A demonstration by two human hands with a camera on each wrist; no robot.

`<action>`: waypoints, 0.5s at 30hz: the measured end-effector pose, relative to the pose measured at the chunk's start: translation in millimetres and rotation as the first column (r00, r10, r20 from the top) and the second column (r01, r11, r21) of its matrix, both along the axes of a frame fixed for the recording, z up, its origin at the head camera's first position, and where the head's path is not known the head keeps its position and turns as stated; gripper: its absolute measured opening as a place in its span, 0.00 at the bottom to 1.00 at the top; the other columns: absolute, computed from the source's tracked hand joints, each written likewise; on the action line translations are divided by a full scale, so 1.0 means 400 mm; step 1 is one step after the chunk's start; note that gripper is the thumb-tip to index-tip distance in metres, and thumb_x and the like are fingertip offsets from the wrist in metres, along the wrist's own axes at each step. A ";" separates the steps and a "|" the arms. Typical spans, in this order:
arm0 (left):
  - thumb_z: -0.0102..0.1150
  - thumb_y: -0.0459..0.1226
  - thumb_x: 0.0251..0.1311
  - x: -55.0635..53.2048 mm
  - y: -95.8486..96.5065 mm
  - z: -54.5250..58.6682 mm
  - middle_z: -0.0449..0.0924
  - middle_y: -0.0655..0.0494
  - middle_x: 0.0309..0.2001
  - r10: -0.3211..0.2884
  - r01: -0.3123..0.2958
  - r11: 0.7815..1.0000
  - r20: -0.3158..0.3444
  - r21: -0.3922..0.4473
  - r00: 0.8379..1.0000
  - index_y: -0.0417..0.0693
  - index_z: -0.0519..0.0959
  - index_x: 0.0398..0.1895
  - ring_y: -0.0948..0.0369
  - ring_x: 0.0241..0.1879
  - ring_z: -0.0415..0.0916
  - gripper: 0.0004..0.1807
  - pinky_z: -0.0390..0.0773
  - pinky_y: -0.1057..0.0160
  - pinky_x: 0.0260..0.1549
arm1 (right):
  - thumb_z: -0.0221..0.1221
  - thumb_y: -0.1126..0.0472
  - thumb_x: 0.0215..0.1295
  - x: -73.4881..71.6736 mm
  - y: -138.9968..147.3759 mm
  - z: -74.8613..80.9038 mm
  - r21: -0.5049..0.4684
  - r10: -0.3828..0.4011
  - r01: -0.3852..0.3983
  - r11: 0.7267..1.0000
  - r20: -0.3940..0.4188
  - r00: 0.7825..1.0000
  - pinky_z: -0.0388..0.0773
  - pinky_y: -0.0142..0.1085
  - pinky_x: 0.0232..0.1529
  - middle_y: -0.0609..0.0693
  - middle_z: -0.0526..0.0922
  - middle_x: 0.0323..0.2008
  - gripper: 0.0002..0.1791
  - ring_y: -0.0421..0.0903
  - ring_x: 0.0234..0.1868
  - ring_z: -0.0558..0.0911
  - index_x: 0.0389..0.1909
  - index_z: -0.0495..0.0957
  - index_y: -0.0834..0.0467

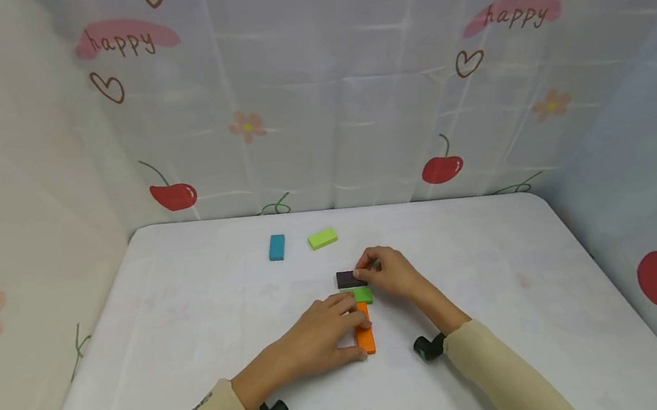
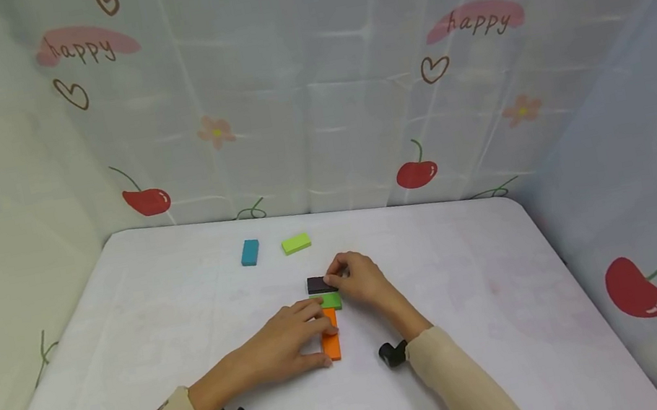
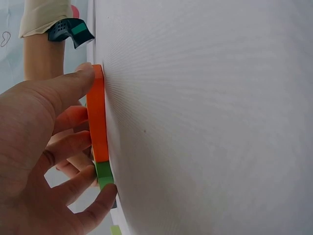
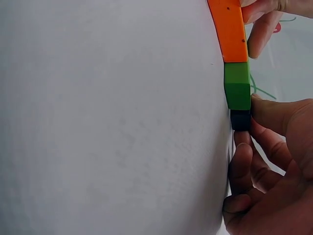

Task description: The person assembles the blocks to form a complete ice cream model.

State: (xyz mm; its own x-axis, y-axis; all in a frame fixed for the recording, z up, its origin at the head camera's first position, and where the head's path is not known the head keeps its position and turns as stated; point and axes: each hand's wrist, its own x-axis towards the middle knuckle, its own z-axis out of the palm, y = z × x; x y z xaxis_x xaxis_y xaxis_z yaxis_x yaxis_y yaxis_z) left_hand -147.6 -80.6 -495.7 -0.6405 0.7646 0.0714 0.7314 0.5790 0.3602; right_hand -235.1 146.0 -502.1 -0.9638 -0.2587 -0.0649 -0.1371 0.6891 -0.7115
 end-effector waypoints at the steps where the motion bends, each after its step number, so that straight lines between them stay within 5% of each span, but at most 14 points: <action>1: 0.71 0.60 0.66 0.000 0.000 0.001 0.77 0.67 0.57 -0.001 0.001 1.000 -0.003 -0.001 1.000 0.65 0.83 0.58 0.56 0.78 0.66 0.22 0.77 0.50 0.64 | 0.69 0.55 0.73 0.001 0.000 -0.001 -0.002 0.003 -0.003 1.000 -0.003 1.000 0.72 0.37 0.40 0.50 0.87 0.41 0.05 0.46 0.37 0.76 0.41 0.86 0.52; 15: 0.72 0.60 0.65 -0.001 0.001 -0.005 0.76 0.67 0.56 -0.008 0.008 1.000 -0.027 0.006 1.000 0.65 0.83 0.58 0.58 0.76 0.68 0.23 0.77 0.53 0.60 | 0.68 0.54 0.74 0.018 0.002 0.000 0.006 0.012 -0.012 1.000 0.005 1.000 0.72 0.36 0.39 0.49 0.87 0.41 0.06 0.45 0.37 0.76 0.41 0.86 0.52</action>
State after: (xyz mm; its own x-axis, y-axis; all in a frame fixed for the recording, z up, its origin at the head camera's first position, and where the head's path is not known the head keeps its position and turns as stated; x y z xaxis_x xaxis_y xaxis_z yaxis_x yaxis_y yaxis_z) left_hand -148.0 -80.1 -497.7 -0.6324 0.7690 0.0932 0.7454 0.5712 0.3437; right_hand -227.8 146.9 -502.0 -0.9603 -0.2698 -0.0708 -0.1421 0.6917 -0.7081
